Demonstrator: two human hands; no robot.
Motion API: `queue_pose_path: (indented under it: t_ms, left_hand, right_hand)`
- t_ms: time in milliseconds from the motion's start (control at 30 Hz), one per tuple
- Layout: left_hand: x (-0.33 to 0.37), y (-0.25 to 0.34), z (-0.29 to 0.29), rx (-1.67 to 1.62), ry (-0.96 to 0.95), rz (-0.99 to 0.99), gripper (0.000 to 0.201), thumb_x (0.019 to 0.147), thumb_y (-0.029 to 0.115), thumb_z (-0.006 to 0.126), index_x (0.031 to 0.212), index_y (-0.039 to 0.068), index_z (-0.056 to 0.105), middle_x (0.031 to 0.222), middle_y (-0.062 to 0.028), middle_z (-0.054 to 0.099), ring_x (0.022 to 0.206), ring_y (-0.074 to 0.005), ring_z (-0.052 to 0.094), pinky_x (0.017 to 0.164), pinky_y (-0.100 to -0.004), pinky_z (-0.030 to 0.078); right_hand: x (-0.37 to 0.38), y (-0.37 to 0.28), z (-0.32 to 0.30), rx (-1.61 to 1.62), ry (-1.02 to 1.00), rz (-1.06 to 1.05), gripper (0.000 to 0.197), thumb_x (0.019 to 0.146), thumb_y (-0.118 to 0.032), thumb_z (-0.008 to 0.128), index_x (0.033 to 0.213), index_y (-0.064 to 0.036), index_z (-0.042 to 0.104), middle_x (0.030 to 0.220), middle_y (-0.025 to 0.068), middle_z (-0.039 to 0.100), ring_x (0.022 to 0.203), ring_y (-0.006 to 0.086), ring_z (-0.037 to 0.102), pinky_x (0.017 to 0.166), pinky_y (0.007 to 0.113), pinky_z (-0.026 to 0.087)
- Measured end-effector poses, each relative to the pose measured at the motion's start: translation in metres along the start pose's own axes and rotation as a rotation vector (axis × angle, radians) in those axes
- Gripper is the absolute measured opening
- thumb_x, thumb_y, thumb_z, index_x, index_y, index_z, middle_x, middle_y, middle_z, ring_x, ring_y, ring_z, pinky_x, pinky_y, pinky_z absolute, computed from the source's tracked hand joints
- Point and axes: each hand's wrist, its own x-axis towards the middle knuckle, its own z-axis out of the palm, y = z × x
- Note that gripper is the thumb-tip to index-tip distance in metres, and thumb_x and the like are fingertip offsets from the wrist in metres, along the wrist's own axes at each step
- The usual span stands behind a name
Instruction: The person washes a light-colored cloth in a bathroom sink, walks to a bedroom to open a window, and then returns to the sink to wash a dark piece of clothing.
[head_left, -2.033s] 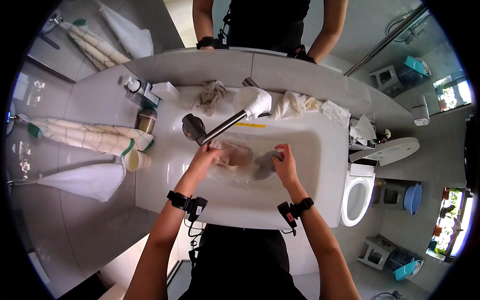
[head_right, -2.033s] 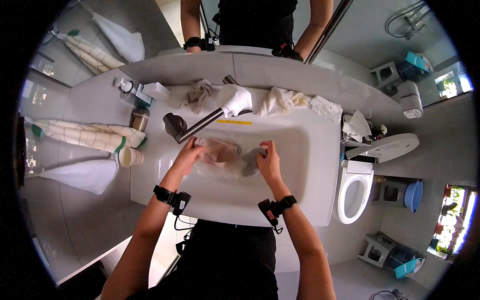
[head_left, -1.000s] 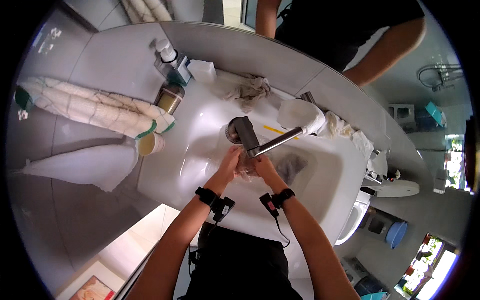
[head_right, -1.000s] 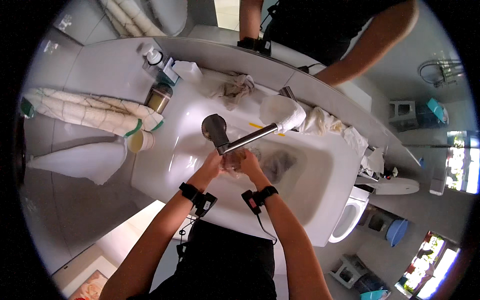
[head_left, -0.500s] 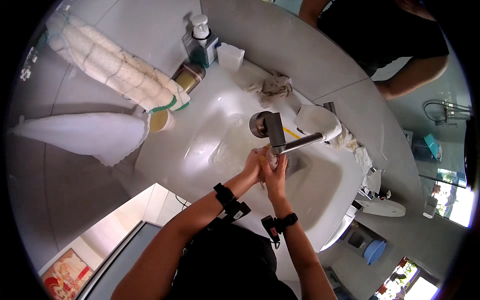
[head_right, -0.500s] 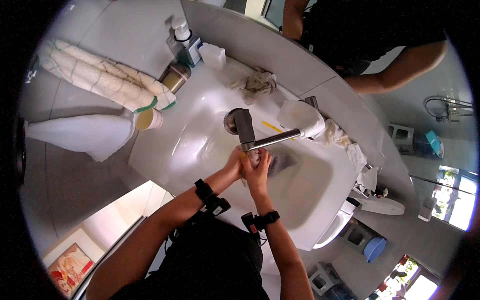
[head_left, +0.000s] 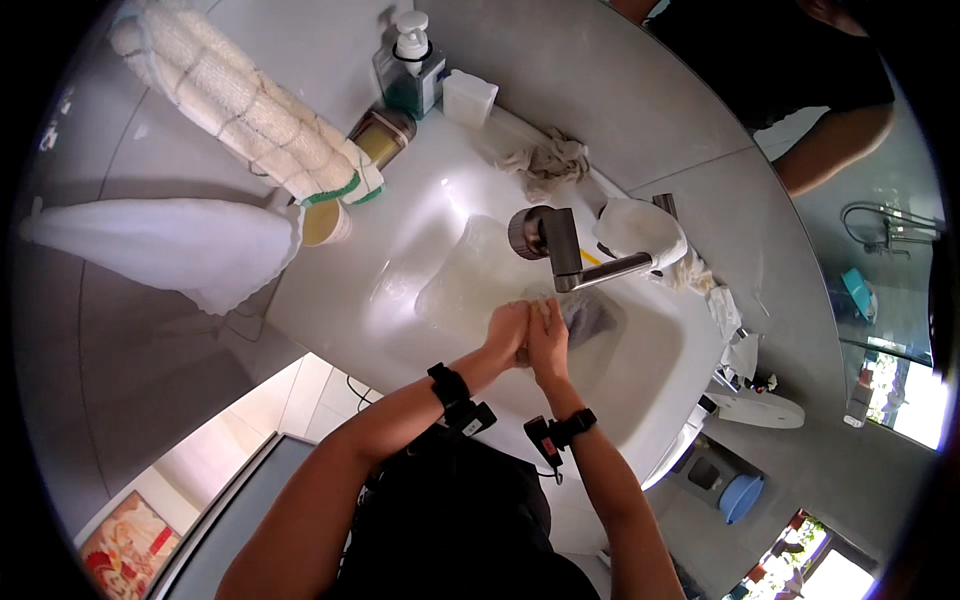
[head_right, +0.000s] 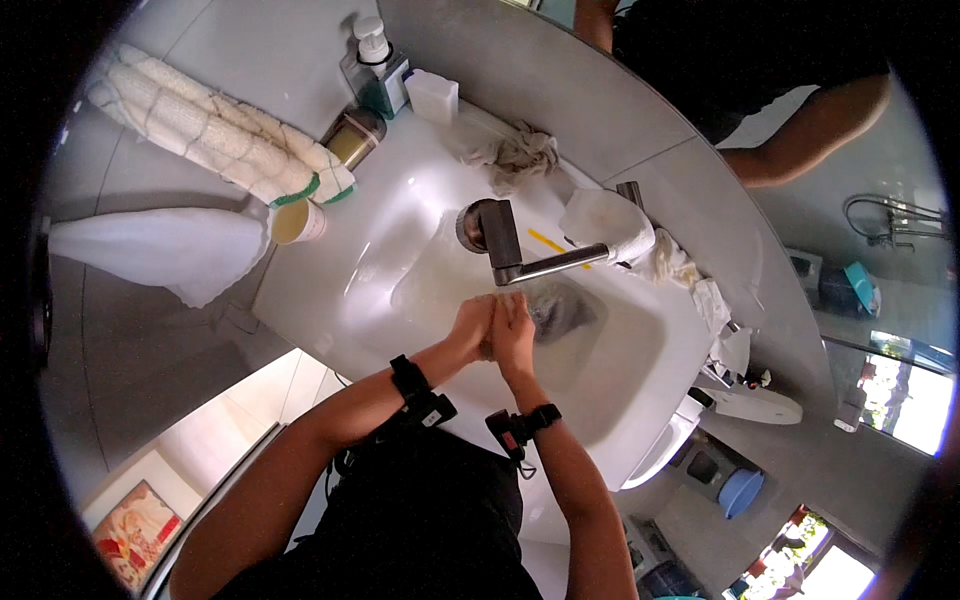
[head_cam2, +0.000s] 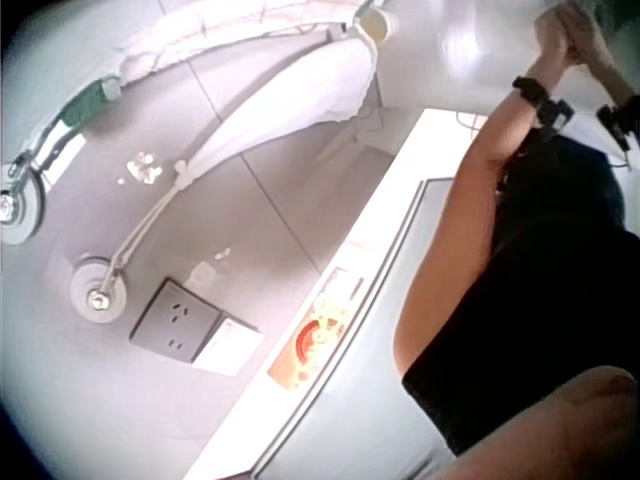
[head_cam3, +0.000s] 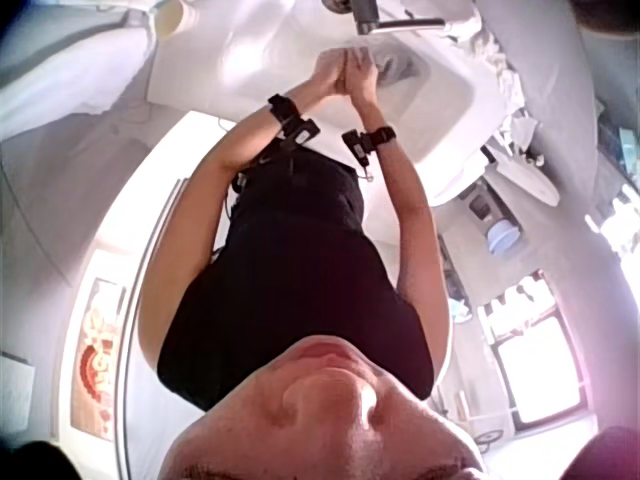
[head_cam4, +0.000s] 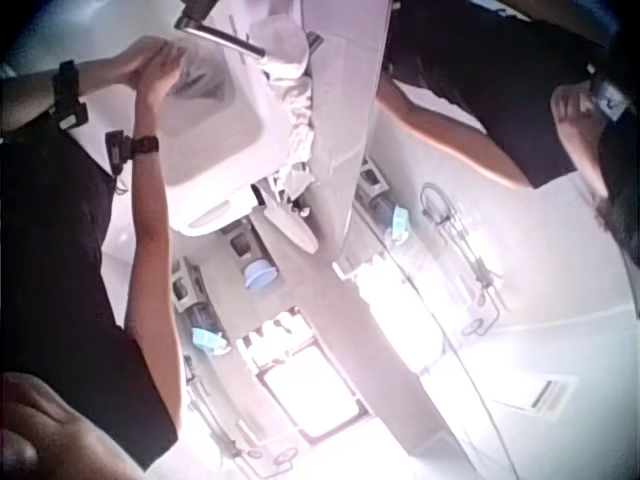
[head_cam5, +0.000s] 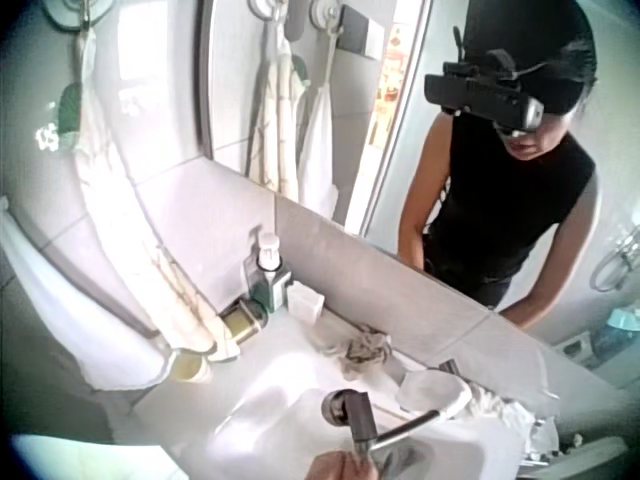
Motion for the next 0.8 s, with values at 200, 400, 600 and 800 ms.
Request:
queue_pose_path:
  t_ms: [200, 400, 600, 800]
  left_hand:
    - [0.034, -0.011, -0.042, 0.301, 0.053, 0.15, 0.03, 0.086, 0.032, 0.047, 0.089, 0.003, 0.055, 0.075, -0.0103, 0.056, 0.064, -0.0223, 0.055, 0.048, -0.035, 0.042]
    - [0.001, 0.056, -0.061, 0.338, 0.279, 0.303, 0.043, 0.092, 0.033, 0.043, 0.122, 0.002, 0.038, 0.124, -0.012, 0.044, 0.102, -0.0221, 0.049, 0.078, -0.0342, 0.045]
    - [0.01, 0.058, -0.081, 0.38, 0.032, 0.371, 0.035, 0.086, 0.016, 0.046, 0.12, 0.006, 0.045, 0.096, -0.0048, 0.053, 0.081, -0.0139, 0.05, 0.064, -0.025, 0.041]
    - [0.012, 0.051, -0.093, 0.484, 0.272, 0.44, 0.028, 0.084, 0.014, 0.047, 0.108, 0.001, 0.055, 0.091, -0.0034, 0.056, 0.08, -0.0116, 0.051, 0.067, -0.0243, 0.042]
  right_hand:
    - [0.026, -0.008, -0.011, -0.016, -0.247, 0.393, 0.036, 0.091, -0.035, 0.047, 0.106, -0.0027, 0.053, 0.079, 0.0054, 0.057, 0.08, 0.0161, 0.058, 0.064, 0.027, 0.048]
    - [0.032, 0.009, -0.027, -0.067, -0.228, 0.202, 0.035, 0.088, -0.032, 0.053, 0.11, -0.0045, 0.05, 0.09, 0.0076, 0.057, 0.083, 0.0178, 0.057, 0.041, 0.03, 0.046]
    - [0.045, 0.025, 0.024, -0.718, -0.328, -0.407, 0.035, 0.078, -0.016, 0.062, 0.11, -0.005, 0.051, 0.108, 0.0143, 0.052, 0.093, 0.0351, 0.052, 0.079, 0.043, 0.043]
    - [0.068, 0.045, 0.035, -0.732, -0.314, -0.048, 0.023, 0.081, -0.021, 0.056, 0.098, -0.0059, 0.058, 0.088, 0.0163, 0.06, 0.088, 0.0335, 0.057, 0.078, 0.044, 0.044]
